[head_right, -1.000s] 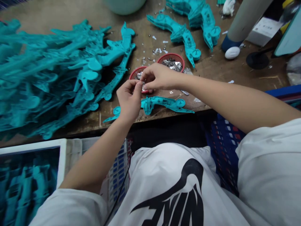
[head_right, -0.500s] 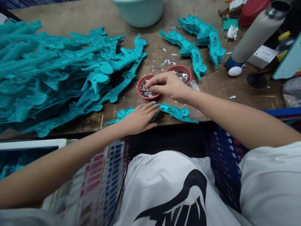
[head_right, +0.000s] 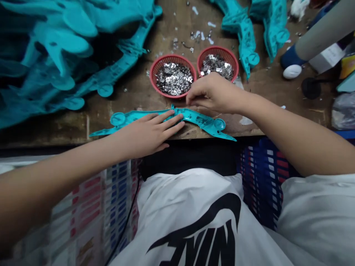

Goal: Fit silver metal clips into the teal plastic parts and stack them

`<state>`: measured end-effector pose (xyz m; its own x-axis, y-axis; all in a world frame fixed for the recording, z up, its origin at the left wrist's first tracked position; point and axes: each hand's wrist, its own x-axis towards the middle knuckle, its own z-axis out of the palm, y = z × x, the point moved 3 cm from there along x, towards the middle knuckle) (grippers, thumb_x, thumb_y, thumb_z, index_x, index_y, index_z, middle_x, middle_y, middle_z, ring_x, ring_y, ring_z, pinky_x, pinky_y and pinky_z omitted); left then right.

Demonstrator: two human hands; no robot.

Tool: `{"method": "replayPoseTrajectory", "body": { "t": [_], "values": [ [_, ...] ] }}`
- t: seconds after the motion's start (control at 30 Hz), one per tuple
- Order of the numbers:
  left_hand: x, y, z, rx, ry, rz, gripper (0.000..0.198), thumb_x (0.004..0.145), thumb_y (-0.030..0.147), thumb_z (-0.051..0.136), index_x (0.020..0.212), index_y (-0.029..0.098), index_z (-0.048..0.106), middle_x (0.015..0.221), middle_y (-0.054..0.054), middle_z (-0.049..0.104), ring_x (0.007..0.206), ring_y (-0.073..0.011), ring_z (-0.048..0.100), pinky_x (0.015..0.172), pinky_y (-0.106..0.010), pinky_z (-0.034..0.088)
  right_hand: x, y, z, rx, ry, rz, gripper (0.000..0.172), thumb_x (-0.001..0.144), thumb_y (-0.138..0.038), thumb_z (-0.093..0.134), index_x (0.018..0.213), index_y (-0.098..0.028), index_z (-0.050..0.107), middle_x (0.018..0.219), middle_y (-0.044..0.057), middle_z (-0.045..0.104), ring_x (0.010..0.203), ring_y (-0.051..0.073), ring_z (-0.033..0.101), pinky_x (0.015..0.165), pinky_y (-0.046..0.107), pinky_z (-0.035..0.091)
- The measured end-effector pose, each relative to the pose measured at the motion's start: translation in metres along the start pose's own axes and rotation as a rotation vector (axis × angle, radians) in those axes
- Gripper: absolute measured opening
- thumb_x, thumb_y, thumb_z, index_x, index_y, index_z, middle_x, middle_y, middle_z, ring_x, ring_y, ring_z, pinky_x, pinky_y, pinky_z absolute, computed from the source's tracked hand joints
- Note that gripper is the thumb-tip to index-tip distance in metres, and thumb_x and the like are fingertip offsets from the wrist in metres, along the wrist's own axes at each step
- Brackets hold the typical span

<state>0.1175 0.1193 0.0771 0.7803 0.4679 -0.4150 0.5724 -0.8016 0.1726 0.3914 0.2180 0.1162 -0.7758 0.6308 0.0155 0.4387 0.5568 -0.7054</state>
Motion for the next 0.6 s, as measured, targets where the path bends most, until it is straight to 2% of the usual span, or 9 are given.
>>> {"method": "replayPoseTrajectory", "body": {
  "t": [0.1,0.23,0.33,0.5,0.6],
  "values": [
    [-0.005,-0.003,-0.005,-0.006,-0.031,0.016,0.096,0.121,0.031,0.075,0.209,0.02,0.038,0.214,-0.019,0.039,0.203,-0.0476,0.031,0.157,-0.066,0.048,-0.004,0.007,0.007,-0.245,-0.201,-0.121,0.033,0.126,-0.029,0.065,0.126,-0.02,0.097,0.118,0.011,0.095,0.109,0.027,0.086,0.102,0.042,0.063],
    [-0.01,-0.008,-0.004,-0.06,0.06,0.007,0.089,0.119,0.028,0.066,0.206,0.031,0.046,0.21,-0.012,0.051,0.201,-0.0446,0.039,0.16,-0.069,0.043,-0.011,0.005,0.018,-0.478,-0.364,-0.167,0.035,0.126,-0.021,0.06,0.129,-0.016,0.095,0.109,0.012,0.091,0.1,0.027,0.082,0.093,0.039,0.056],
    [-0.011,-0.008,0.001,-0.114,0.113,-0.004,0.088,0.118,0.025,0.06,0.205,0.033,0.05,0.205,-0.01,0.06,0.199,-0.0443,0.042,0.16,-0.071,0.042,-0.014,-0.002,0.021,-0.567,-0.38,-0.127,0.036,0.125,-0.018,0.059,0.135,-0.015,0.094,0.112,0.014,0.09,0.099,0.028,0.08,0.089,0.039,0.052],
    [-0.008,-0.009,0.005,-0.172,0.119,-0.005,0.087,0.116,0.02,0.053,0.203,0.027,0.053,0.209,-0.012,0.053,0.202,-0.0448,0.036,0.159,-0.07,0.045,-0.016,-0.003,0.022,-0.609,-0.397,-0.097,0.041,0.128,-0.02,0.053,0.14,-0.016,0.092,0.117,0.013,0.088,0.099,0.027,0.078,0.087,0.039,0.048],
    [-0.008,-0.012,0.007,-0.23,0.147,0.0,0.085,0.116,0.023,0.056,0.201,0.031,0.057,0.208,-0.01,0.054,0.202,-0.0441,0.036,0.158,-0.07,0.045,-0.015,-0.002,0.023,-0.605,-0.393,-0.098,0.043,0.13,-0.025,0.05,0.142,-0.017,0.091,0.119,0.013,0.088,0.1,0.027,0.078,0.087,0.039,0.048]
  ]
}}
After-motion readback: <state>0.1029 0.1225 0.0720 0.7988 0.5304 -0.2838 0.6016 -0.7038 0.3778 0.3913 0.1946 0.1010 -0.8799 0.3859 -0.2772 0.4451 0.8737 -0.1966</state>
